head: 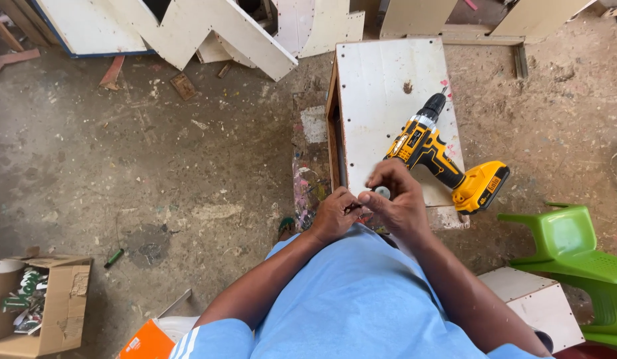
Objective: Assembling a wooden box or cabinet using a power drill and screwdriver to fasten panels together.
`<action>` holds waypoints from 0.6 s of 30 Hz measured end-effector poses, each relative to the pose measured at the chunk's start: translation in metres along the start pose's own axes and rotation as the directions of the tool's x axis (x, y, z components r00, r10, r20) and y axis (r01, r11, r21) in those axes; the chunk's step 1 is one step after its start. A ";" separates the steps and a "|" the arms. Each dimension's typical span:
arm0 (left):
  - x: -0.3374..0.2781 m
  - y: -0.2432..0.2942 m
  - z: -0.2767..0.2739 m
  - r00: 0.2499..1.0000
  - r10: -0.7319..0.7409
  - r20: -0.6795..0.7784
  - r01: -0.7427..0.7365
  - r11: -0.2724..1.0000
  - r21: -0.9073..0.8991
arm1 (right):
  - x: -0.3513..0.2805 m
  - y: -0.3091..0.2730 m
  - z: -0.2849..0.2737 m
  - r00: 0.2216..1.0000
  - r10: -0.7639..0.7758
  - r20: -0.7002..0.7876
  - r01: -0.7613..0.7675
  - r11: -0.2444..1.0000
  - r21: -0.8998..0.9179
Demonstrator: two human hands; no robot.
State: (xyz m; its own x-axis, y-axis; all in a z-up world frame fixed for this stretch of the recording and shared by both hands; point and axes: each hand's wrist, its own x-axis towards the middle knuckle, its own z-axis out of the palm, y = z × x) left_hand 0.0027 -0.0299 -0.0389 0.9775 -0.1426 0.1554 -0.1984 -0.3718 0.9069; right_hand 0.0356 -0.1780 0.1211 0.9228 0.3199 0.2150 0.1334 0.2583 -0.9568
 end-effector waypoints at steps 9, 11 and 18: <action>0.003 0.004 -0.007 0.997 0.025 0.073 -0.023 0.999 -0.025 | -0.014 0.004 -0.008 0.976 -0.014 -0.217 0.008 1.000 -0.026; 0.005 0.003 -0.007 0.995 0.041 0.087 -0.036 0.998 -0.060 | -0.011 0.006 -0.013 0.974 -0.089 -0.209 0.088 0.996 -0.014; 0.012 0.000 -0.005 0.993 0.109 0.053 -0.106 0.993 -0.055 | -0.014 0.001 0.008 0.968 -0.044 -0.249 0.057 0.997 0.046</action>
State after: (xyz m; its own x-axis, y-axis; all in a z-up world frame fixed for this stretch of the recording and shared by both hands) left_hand 0.0145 -0.0273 -0.0351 0.9448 -0.2310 0.2323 -0.2968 -0.3032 0.9055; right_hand 0.0199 -0.1755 0.1189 0.9770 0.0712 0.2009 0.1686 0.3180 -0.9330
